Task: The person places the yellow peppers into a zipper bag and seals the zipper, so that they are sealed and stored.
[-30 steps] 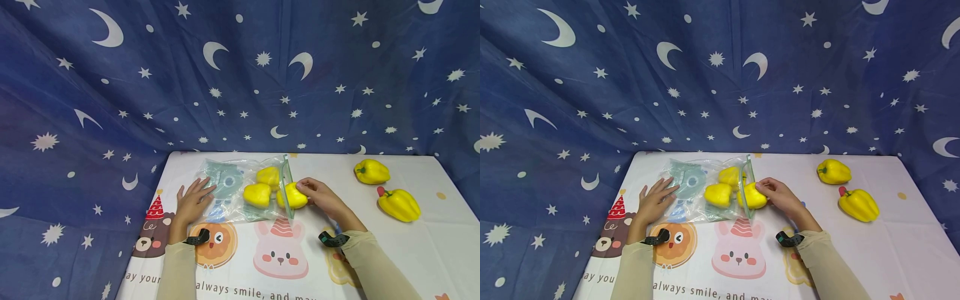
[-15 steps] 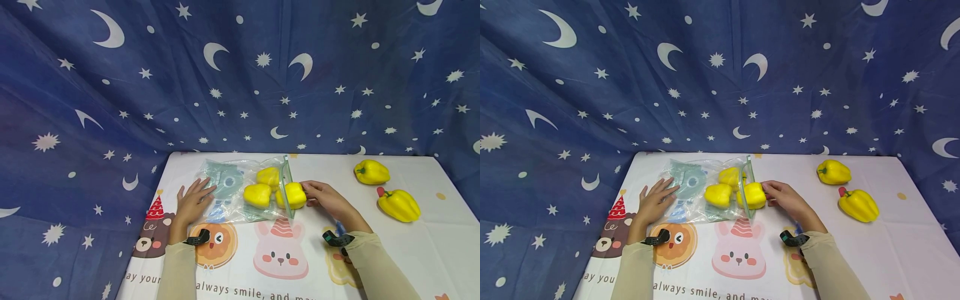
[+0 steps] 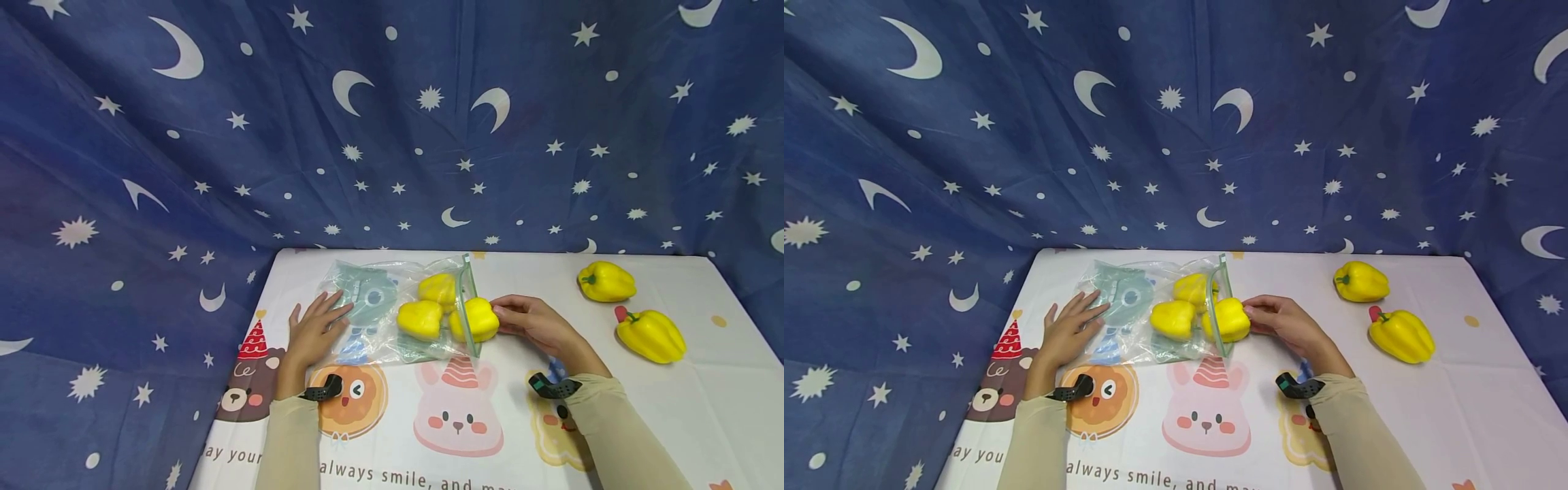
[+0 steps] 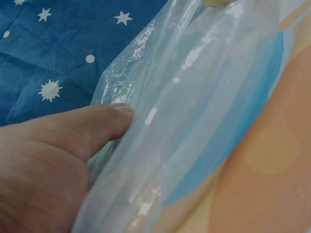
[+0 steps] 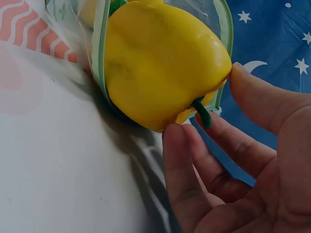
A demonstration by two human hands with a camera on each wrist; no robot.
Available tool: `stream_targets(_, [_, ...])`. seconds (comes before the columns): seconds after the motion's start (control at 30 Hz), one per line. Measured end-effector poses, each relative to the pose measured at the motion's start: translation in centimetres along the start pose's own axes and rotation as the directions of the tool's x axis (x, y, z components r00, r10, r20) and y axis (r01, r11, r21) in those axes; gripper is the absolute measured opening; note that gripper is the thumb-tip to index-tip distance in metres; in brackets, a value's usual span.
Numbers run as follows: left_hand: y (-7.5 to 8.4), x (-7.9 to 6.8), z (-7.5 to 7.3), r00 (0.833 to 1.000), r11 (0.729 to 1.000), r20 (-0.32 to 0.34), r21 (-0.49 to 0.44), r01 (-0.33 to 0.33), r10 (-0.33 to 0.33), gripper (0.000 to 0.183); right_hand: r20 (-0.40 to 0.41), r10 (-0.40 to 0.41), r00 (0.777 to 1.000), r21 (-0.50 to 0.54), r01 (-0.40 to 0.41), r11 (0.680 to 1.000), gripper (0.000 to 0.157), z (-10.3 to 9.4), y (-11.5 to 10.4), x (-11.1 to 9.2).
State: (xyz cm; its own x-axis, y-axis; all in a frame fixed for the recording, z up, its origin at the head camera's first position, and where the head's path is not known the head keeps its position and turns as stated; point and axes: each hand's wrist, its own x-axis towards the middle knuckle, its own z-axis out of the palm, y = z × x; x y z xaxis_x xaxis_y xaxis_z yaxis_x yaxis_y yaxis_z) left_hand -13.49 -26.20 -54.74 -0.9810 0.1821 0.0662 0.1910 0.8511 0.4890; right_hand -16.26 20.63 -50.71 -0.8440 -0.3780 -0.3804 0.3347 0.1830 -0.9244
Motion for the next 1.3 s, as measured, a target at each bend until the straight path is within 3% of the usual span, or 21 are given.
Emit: stream_targets(1.3, [0.0,0.0,0.0,1.0,1.0,-0.002,0.006,-0.005,0.005,0.039,0.105,-0.025,0.994,-0.035,0.029,0.999,0.047,2.5,-0.4,1.8])
